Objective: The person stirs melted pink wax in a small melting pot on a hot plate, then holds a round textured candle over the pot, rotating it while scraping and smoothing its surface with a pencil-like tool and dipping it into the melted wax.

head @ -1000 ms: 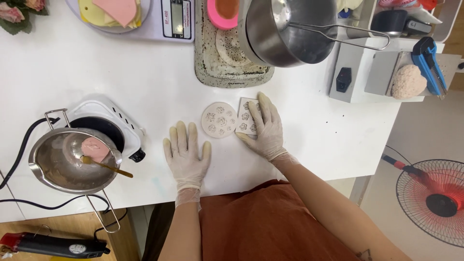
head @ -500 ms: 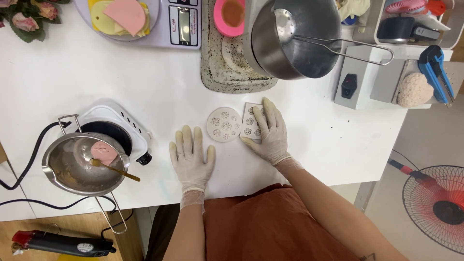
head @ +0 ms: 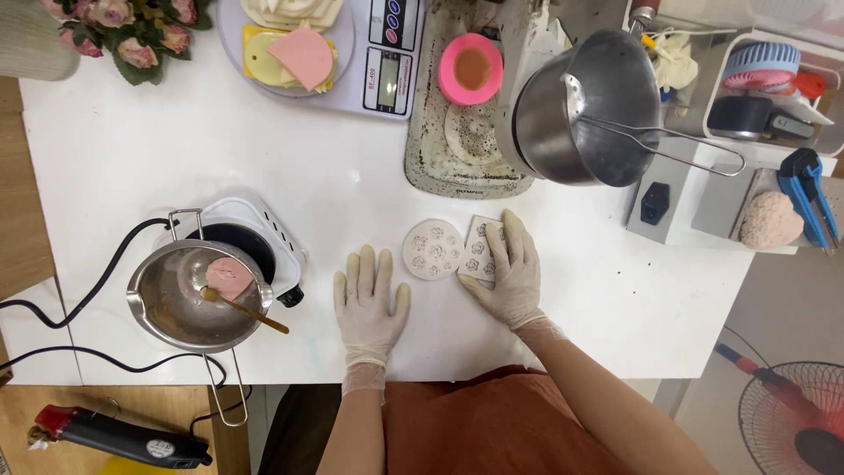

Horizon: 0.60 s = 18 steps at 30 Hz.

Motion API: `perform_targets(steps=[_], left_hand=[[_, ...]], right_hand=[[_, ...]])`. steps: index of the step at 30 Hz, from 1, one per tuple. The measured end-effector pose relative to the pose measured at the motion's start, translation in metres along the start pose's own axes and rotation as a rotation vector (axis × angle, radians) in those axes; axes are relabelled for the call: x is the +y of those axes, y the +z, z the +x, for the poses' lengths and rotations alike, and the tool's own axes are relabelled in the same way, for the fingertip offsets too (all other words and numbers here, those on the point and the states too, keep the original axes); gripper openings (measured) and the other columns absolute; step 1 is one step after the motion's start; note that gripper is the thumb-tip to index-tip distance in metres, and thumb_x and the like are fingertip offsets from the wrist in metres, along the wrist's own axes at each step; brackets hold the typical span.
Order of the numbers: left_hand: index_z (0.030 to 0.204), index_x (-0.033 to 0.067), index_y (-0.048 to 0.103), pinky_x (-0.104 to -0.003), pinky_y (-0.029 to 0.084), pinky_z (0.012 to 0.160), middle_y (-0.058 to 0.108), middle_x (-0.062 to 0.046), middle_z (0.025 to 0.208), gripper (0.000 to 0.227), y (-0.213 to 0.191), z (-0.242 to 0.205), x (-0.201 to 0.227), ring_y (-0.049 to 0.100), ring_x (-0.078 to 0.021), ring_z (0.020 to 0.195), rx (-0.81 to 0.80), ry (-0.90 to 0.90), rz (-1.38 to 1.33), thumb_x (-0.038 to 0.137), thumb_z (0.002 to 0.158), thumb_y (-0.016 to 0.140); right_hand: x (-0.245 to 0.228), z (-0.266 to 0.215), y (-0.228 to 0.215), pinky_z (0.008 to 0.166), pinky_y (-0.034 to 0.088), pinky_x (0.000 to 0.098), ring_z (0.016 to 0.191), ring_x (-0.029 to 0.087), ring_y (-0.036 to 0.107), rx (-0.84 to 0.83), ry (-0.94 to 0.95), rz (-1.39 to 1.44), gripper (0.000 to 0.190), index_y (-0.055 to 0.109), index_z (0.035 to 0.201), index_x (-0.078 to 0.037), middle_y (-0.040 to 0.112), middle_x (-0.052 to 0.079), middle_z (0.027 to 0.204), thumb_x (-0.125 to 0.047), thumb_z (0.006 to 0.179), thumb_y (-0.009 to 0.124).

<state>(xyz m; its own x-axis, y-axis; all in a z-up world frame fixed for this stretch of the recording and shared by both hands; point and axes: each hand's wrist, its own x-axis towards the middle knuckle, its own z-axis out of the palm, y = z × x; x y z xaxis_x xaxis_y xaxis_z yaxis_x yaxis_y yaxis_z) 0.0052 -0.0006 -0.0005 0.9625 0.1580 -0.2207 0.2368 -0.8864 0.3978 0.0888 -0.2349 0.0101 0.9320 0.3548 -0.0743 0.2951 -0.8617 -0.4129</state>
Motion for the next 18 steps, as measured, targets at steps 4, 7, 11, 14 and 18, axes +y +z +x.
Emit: perform_targets(steps=[4, 7, 11, 14, 18], left_hand=[[0.151, 0.0188, 0.049, -0.054, 0.025, 0.121, 0.041, -0.01, 0.161, 0.063, 0.001, 0.0, -0.002, 0.036, -0.0319, 0.149, 0.024, 0.009, -0.014, 0.041, 0.093, 0.061], [0.151, 0.0186, 0.049, -0.054, 0.025, 0.121, 0.04, -0.011, 0.161, 0.063, 0.0, 0.001, -0.002, 0.035, -0.0315, 0.149, 0.032, 0.015, -0.021, 0.04, 0.094, 0.061], [0.153, 0.0184, 0.048, -0.053, 0.023, 0.122, 0.039, -0.009, 0.162, 0.064, -0.001, -0.005, -0.002, 0.033, -0.0295, 0.15, 0.016, 0.008, -0.034, 0.039, 0.094, 0.061], [0.153, 0.0186, 0.047, -0.052, 0.022, 0.122, 0.038, -0.009, 0.163, 0.063, -0.002, 0.0, -0.004, 0.032, -0.0285, 0.151, 0.031, 0.019, -0.037, 0.039, 0.094, 0.061], [0.152, 0.0177, 0.047, -0.051, 0.021, 0.122, 0.037, -0.009, 0.163, 0.063, -0.005, -0.004, 0.002, 0.031, -0.0288, 0.151, 0.044, 0.029, -0.058, 0.037, 0.094, 0.06]], right_hand=[[-0.003, 0.003, -0.002, 0.119, 0.035, 0.0529, 0.145, 0.043, 0.037, 0.01, -0.011, 0.02, 0.1, 0.032, 0.155, -0.016, 0.029, 0.021, 0.162, -0.047, 0.076, 0.083], [-0.004, 0.004, -0.003, 0.12, 0.035, 0.0529, 0.145, 0.042, 0.038, 0.003, -0.02, 0.02, 0.101, 0.031, 0.156, -0.015, 0.03, 0.021, 0.163, -0.046, 0.076, 0.083], [-0.008, 0.001, -0.004, 0.119, 0.035, 0.0529, 0.144, 0.043, 0.038, 0.018, -0.023, 0.015, 0.099, 0.034, 0.155, -0.013, 0.03, 0.022, 0.162, -0.046, 0.075, 0.084], [-0.009, 0.003, -0.005, 0.119, 0.035, 0.0524, 0.144, 0.042, 0.038, 0.025, -0.015, 0.019, 0.098, 0.036, 0.155, -0.011, 0.03, 0.022, 0.162, -0.044, 0.075, 0.084], [-0.012, -0.001, -0.01, 0.12, 0.035, 0.0511, 0.146, 0.042, 0.037, 0.036, 0.018, 0.003, 0.097, 0.038, 0.154, -0.01, 0.031, 0.021, 0.163, -0.044, 0.076, 0.084]])
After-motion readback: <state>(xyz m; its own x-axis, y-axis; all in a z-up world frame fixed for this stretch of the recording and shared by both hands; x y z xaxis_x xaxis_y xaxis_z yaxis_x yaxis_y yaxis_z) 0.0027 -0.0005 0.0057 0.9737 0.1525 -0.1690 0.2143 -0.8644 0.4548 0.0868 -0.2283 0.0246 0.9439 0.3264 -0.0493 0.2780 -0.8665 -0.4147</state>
